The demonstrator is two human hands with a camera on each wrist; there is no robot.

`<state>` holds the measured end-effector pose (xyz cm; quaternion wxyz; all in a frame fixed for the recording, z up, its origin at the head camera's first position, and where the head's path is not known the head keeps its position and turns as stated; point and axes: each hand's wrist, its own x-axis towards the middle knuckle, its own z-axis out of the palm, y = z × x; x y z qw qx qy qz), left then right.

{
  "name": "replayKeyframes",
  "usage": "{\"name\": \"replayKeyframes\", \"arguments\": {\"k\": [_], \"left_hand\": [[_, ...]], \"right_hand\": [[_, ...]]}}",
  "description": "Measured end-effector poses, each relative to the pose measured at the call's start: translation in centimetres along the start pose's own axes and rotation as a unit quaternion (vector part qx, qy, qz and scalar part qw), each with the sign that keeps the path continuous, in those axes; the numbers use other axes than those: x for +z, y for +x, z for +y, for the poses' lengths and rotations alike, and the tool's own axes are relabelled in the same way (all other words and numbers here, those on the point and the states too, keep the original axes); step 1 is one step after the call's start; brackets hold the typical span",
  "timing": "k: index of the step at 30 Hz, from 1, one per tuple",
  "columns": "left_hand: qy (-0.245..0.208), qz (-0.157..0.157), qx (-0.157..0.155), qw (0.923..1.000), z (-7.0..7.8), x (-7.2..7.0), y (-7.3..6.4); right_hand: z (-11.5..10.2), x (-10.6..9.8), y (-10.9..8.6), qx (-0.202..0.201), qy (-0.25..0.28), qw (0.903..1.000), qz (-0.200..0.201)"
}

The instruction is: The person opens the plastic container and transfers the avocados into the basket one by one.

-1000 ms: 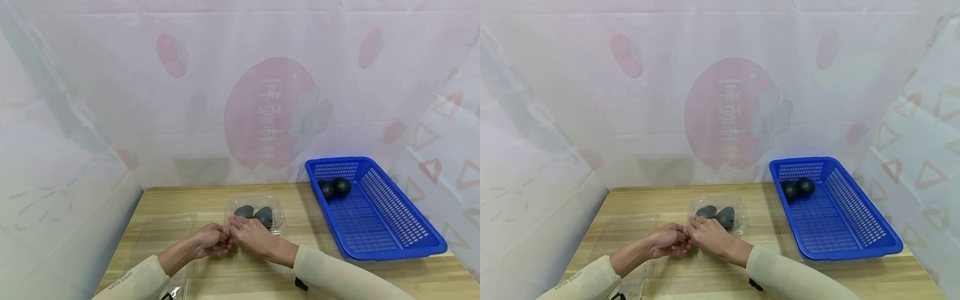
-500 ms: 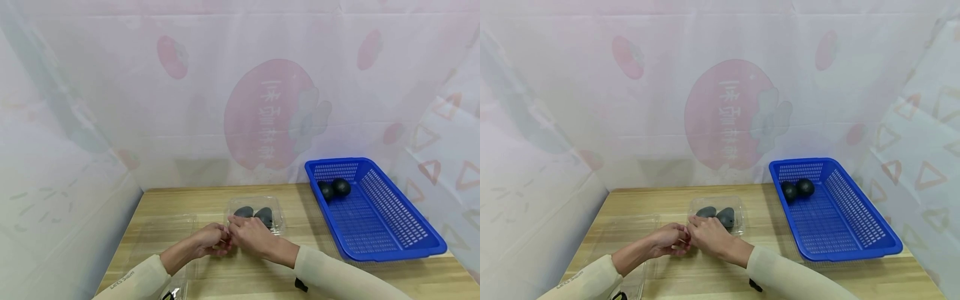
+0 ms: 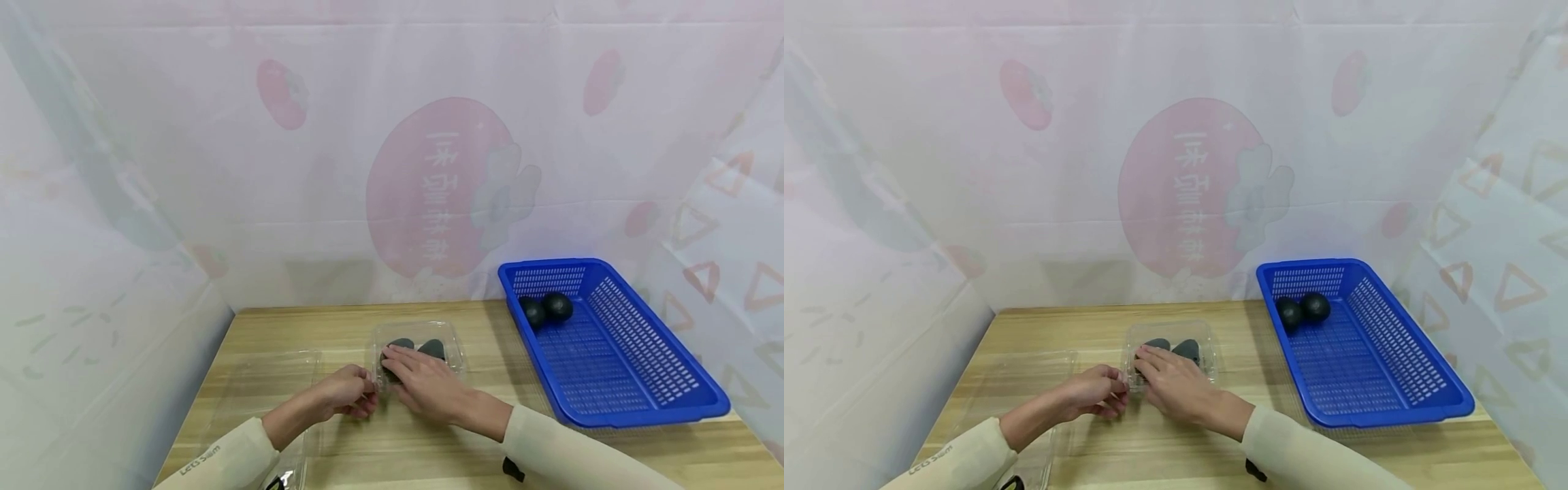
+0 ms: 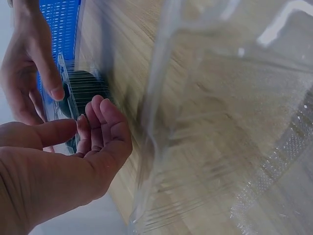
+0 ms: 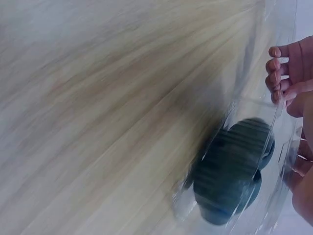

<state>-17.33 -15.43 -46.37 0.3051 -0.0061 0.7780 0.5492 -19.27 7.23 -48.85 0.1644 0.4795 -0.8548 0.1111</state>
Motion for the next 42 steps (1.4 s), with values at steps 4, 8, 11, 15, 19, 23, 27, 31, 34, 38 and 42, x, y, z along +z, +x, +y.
{"name": "replayKeyframes", "arguments": {"k": [4, 8, 11, 15, 19, 23, 27, 31, 34, 38, 42], "left_hand": [[0.01, 0.01, 0.002, 0.9999, 0.1, 0.2, -0.1], [0.027, 0.018, 0.013, 0.9994, 0.2, 0.4, -0.1], [0.05, 0.021, 0.031, 0.9981, 0.2, 0.4, -0.2], [0.093, 0.036, 0.058, 0.9933, 0.2, 0.3, -0.4], [0.165, 0.067, 0.084, 0.9805, 0.4, 0.3, -0.2], [0.24, 0.092, 0.104, 0.9607, 0.8, 0.4, 0.1], [0.297, 0.114, 0.121, 0.9402, 1.0, 0.7, 0.4], [0.322, 0.124, 0.134, 0.9289, 1.0, 0.9, 0.6], [0.331, 0.123, 0.137, 0.9256, 0.9, 1.0, 0.8], [0.347, 0.116, 0.148, 0.9186, 0.8, 0.9, 1.1], [0.355, 0.105, 0.158, 0.9153, 0.7, 0.5, 1.4]], "right_hand": [[0.6, -0.3, -0.7, 0.012, -0.001, 0.9999, -0.005], [1.1, -0.7, -1.2, 0.017, -0.003, 0.9998, 0.004], [1.4, -0.9, -1.6, 0.016, -0.013, 0.9996, 0.019], [1.9, -1.2, -1.9, 0.018, -0.037, 0.9985, 0.035], [2.6, -1.7, -2.0, 0.026, -0.052, 0.9966, 0.058], [3.2, -2.4, -1.9, 0.029, -0.051, 0.9942, 0.09], [3.8, -2.9, -1.6, 0.031, -0.042, 0.9928, 0.108], [4.3, -3.4, -1.2, 0.037, -0.022, 0.9919, 0.12], [4.6, -3.7, -0.9, 0.042, -0.014, 0.9916, 0.121], [5.0, -4.2, -0.5, 0.059, -0.005, 0.9904, 0.125], [5.3, -4.3, 0.0, 0.083, 0.008, 0.9881, 0.13]]}}
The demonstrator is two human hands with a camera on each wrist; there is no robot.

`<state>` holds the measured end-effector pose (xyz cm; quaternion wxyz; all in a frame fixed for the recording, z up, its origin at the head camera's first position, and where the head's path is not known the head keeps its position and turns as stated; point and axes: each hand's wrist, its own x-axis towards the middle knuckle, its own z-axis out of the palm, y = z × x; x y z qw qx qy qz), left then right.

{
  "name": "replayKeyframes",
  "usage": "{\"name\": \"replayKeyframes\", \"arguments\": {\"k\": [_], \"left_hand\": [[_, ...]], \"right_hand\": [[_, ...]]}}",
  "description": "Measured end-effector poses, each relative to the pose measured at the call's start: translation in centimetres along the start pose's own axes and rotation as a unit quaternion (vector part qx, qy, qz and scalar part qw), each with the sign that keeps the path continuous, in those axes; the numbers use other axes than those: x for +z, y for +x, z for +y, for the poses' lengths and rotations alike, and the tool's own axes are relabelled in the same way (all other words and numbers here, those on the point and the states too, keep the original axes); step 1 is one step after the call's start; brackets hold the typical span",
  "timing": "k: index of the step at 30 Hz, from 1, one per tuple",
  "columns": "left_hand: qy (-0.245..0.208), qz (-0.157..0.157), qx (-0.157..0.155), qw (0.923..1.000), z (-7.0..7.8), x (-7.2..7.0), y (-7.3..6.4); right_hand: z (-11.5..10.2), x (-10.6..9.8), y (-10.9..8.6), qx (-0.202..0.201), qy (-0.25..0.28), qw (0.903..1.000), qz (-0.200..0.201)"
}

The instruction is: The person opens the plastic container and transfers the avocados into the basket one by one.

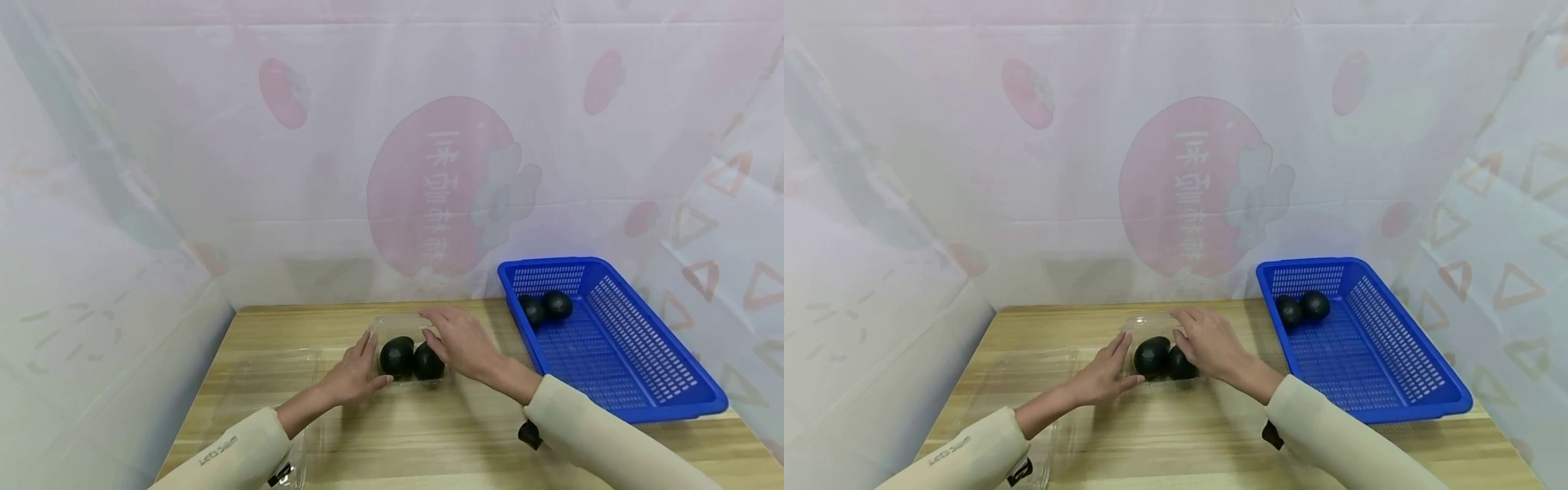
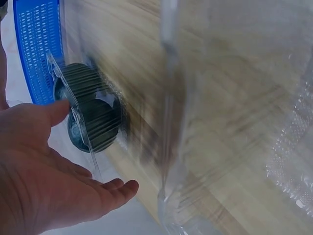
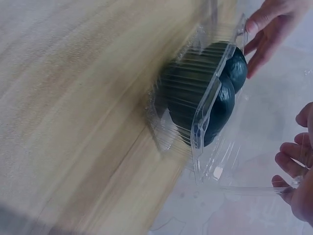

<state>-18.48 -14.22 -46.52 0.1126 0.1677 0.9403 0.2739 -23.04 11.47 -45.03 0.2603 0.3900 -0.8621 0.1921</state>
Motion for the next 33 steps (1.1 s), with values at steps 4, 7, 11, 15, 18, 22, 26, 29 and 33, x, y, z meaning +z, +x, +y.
{"name": "replayKeyframes", "arguments": {"k": [4, 7, 11, 15, 18, 22, 26, 29, 33], "left_hand": [[0.001, -0.011, 0.004, 0.9999, -0.1, -0.2, 0.2], [0.008, -0.02, 0.011, 0.9997, -0.3, -0.3, 0.3], [0.016, -0.022, 0.029, 0.9992, -0.5, -0.2, 0.5], [0.022, -0.027, 0.034, 0.9988, -0.8, -0.1, 0.8], [0.021, -0.028, 0.04, 0.9986, -0.9, 0.0, 1.0], [0.012, -0.018, 0.055, 0.9982, -1.2, 0.2, 1.2], [-0.01, -0.027, 0.052, 0.9982, -1.2, 0.2, 1.3], [-0.015, -0.028, 0.055, 0.998, -1.5, 0.5, 1.5], [-0.022, -0.027, 0.057, 0.9978, -1.4, 0.5, 1.5]], "right_hand": [[0.2, 0.0, 0.5, 0.028, 0.01, 0.9996, -0.002], [0.5, 0.0, 0.8, 0.055, 0.022, 0.9982, -0.006], [0.7, 0.0, 1.2, 0.094, 0.047, 0.9944, -0.003], [0.9, 0.2, 1.7, 0.128, 0.076, 0.9888, 0.01], [1.1, 0.5, 1.9, 0.152, 0.101, 0.983, 0.021], [1.3, 0.9, 2.1, 0.193, 0.147, 0.9696, 0.032], [1.8, 1.2, 2.1, 0.239, 0.195, 0.9499, 0.049], [2.3, 1.5, 2.0, 0.26, 0.232, 0.9349, 0.067], [3.0, 2.1, 1.9, 0.259, 0.278, 0.921, 0.085]]}}
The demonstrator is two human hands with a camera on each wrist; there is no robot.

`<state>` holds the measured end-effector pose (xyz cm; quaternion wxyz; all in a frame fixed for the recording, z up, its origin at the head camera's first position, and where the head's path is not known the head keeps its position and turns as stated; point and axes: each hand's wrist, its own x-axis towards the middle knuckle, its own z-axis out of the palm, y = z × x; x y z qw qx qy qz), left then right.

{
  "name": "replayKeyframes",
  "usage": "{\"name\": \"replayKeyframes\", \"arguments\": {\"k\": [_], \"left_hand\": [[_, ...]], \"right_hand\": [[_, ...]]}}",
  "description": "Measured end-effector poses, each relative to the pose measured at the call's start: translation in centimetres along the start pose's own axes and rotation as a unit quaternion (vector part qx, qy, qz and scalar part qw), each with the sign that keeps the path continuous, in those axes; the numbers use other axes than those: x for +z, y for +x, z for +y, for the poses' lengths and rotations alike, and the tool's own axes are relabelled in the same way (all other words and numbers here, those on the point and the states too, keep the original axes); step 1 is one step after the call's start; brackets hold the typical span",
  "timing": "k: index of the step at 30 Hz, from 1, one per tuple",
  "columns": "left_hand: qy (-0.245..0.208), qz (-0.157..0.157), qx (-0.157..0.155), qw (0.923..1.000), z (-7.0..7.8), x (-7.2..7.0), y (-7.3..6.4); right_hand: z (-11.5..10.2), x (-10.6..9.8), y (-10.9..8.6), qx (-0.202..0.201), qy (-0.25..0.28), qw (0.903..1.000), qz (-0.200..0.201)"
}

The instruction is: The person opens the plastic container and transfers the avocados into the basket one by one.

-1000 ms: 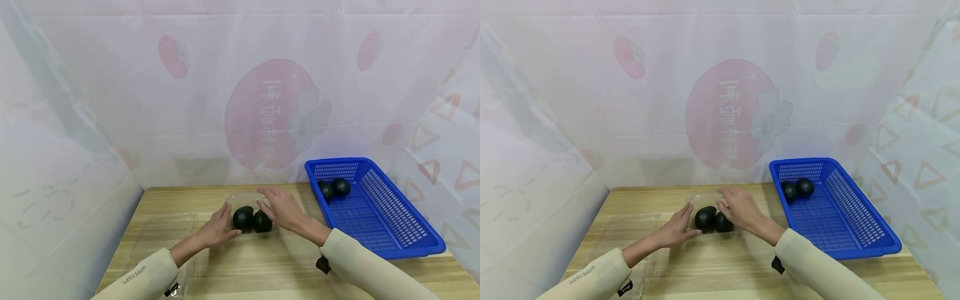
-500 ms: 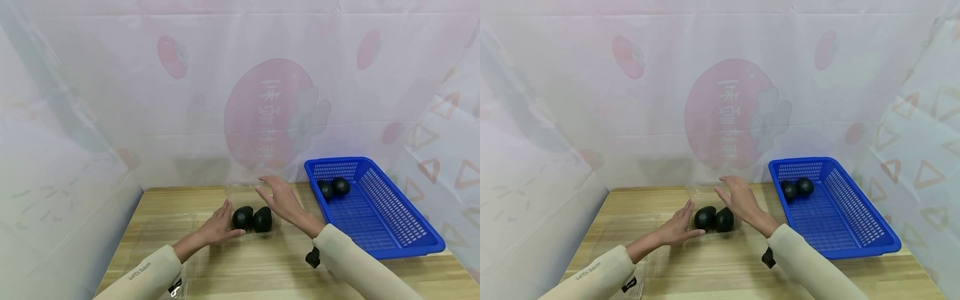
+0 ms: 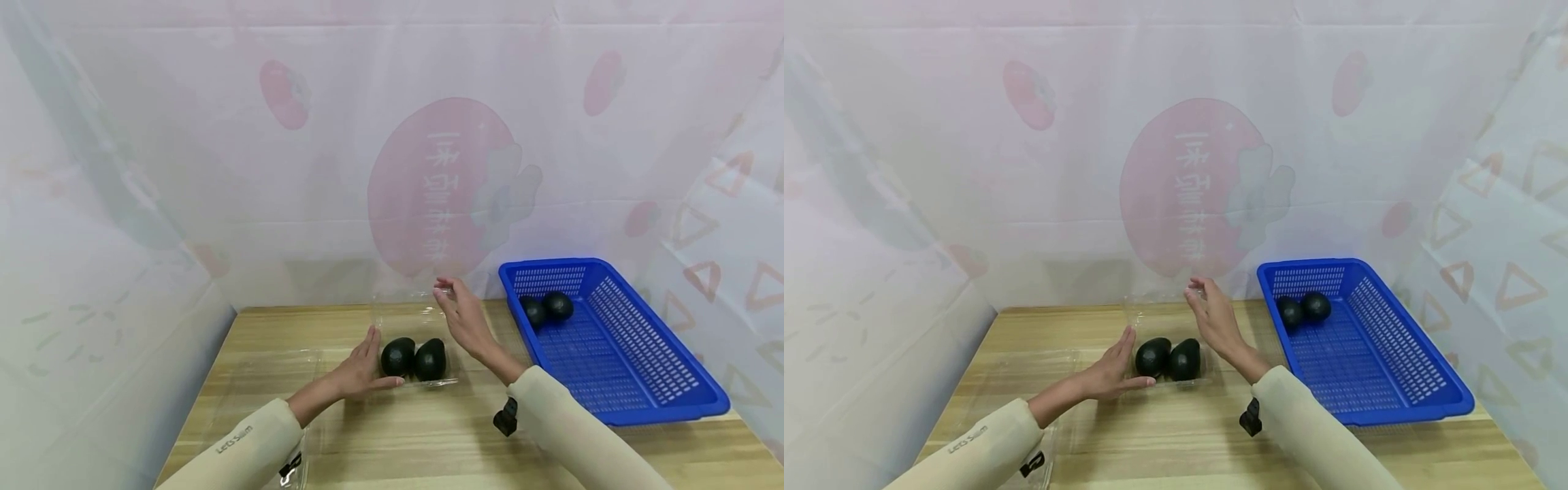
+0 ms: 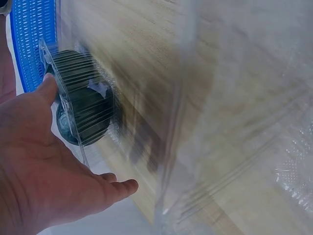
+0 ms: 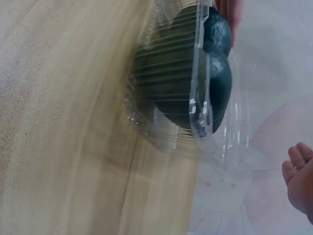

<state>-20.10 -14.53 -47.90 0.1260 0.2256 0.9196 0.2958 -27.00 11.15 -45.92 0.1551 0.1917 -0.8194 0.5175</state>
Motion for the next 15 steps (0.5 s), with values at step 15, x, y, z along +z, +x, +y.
{"name": "replayKeyframes", "arguments": {"k": [15], "left_hand": [[-0.008, -0.024, -0.007, 0.9997, 1.0, -0.2, -0.9]], "right_hand": [[1.8, 0.2, 0.1, 0.019, 0.065, 0.9976, 0.009]]}}
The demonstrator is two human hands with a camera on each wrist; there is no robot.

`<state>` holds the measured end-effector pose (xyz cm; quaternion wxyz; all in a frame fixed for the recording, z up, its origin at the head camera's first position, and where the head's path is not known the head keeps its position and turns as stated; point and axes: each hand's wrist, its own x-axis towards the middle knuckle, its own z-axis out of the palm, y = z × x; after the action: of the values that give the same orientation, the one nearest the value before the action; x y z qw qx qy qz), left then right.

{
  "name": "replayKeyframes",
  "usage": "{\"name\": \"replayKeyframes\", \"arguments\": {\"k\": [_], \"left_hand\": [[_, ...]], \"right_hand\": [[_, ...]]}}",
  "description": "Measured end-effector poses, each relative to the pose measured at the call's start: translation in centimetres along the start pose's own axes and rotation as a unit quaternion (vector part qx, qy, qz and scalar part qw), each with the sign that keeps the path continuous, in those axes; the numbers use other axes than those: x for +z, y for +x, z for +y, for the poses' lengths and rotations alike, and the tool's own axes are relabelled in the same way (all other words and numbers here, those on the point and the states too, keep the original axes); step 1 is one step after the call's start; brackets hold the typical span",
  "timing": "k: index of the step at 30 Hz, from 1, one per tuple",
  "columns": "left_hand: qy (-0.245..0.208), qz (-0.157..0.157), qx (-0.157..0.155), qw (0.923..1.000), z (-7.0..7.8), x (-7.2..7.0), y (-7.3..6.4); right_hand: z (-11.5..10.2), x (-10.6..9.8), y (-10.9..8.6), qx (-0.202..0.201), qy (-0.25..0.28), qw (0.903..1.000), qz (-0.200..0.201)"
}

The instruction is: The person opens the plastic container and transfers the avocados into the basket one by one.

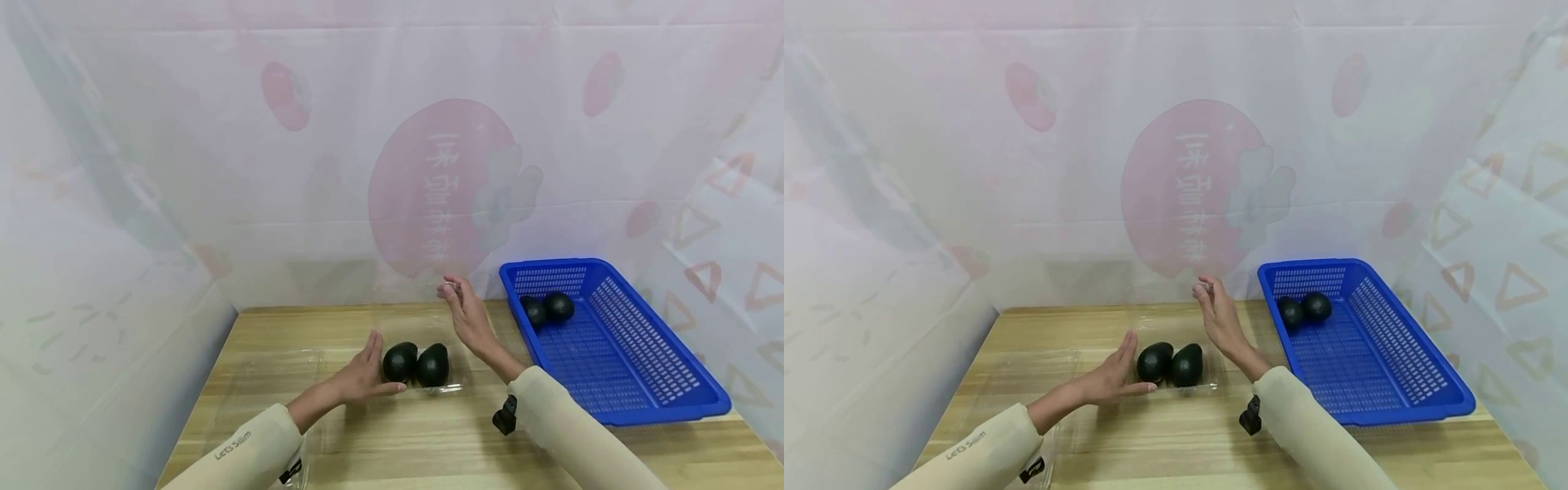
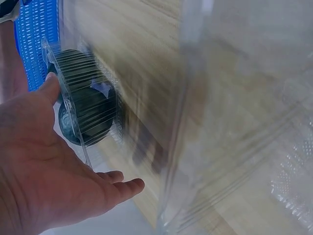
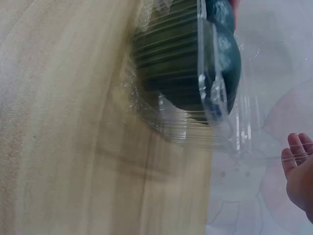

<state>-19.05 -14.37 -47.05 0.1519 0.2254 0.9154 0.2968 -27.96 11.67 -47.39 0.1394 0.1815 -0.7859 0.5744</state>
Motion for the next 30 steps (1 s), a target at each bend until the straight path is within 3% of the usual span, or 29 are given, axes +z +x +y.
{"name": "replayKeyframes", "arguments": {"k": [7, 12, 16, 22, 30], "left_hand": [[0.009, -0.006, -0.025, 0.9996, 0.8, 0.2, -0.3], [0.003, -0.004, -0.025, 0.9997, 1.1, 0.4, -0.6], [-0.015, 0.001, -0.008, 0.9999, 0.6, 0.6, -0.6], [0.007, 0.006, 0.026, 0.9996, -0.2, 1.2, -0.7], [-0.007, -0.007, -0.008, 0.9999, 1.3, 0.7, -1.4]], "right_hand": [[1.1, -0.1, -0.4, 0.027, 0.018, 0.9994, -0.005], [1.7, -0.1, -0.8, 0.039, 0.015, 0.9991, -0.004], [2.0, 0.0, -1.0, 0.066, 0.014, 0.9977, -0.001], [2.2, 0.3, -1.2, 0.112, -0.004, 0.9937, 0.006], [2.7, 0.3, -1.5, 0.133, -0.037, 0.9903, 0.014]]}}
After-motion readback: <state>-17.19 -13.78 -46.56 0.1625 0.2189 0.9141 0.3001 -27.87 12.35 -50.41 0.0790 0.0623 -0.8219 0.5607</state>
